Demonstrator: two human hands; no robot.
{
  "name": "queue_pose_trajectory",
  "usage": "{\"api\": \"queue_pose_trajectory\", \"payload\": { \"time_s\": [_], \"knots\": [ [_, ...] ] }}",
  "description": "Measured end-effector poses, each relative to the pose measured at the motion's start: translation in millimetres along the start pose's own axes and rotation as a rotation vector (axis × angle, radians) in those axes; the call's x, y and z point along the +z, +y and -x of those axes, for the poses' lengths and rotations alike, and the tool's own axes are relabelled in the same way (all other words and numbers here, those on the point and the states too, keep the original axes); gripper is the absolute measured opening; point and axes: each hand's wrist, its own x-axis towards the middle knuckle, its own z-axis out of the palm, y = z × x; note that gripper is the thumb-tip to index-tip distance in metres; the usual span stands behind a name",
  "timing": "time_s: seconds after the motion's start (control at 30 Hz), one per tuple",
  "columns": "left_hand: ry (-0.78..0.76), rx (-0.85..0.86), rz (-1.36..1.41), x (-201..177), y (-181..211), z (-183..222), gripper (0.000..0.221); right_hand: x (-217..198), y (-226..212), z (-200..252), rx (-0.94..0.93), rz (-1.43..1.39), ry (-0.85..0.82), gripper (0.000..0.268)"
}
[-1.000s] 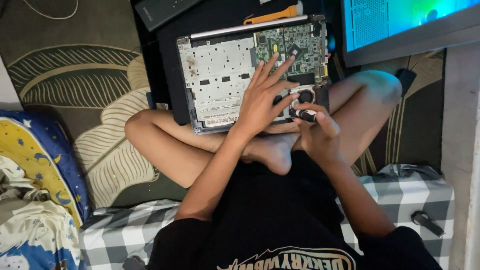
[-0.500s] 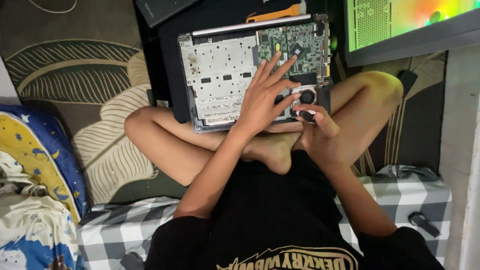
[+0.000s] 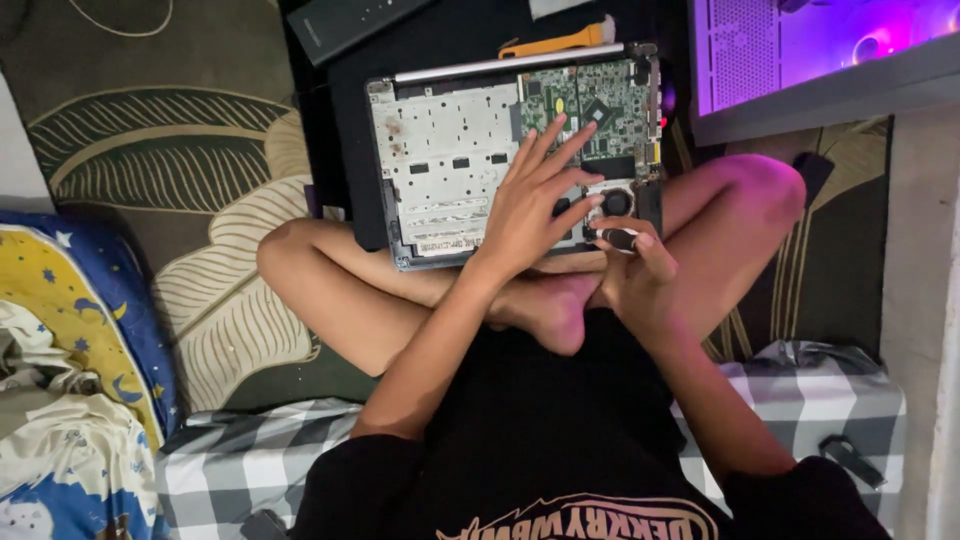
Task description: The person is unscrewing and removing components from a laptop's internal chassis, specifically focusing on the motherboard area and cooling fan.
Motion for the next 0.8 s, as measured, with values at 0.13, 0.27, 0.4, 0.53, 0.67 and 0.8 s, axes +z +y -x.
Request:
{"api": "queue_pose_trajectory", "payload": {
  "time_s": [0.13, 0.27, 0.4, 0.53, 0.67, 0.8],
  "knots": [
    [-0.012, -0.016, -0.013, -1.8, 3.3, -0.8, 0.019, -19.5, -10.7, 2.7, 0.453, -0.220, 0.019, 0.029],
    [-0.082, 0.001, -0.040, -15.7, 5.4, -7.8, 0.022, -41.2, -10.5, 7.9, 0.486, 0.317, 0.107, 0.061],
    [-0.064, -0.103, 0.136, -55.4, 9.2, -18.2, 0.020, -53.8, -9.8, 8.3, 0.627, 0.012, 0.243, 0.073],
    [0.321, 0.025, 0.054, -107.5, -25.4, -40.7, 0.009, -64.9, -3.2, 16.6, 0.746, -0.253, 0.191, 0.073],
    [0.519, -0.101, -0.356, -142.6, -95.6, -45.2, 0.019, -63.0, -12.3, 5.8, 0.685, -0.091, 0.153, 0.072],
    [0.525, -0.196, -0.517, -151.3, -130.1, -45.7, 0.022, -58.4, -7.2, 10.4, 0.671, -0.026, 0.186, 0.071]
  ]
}}
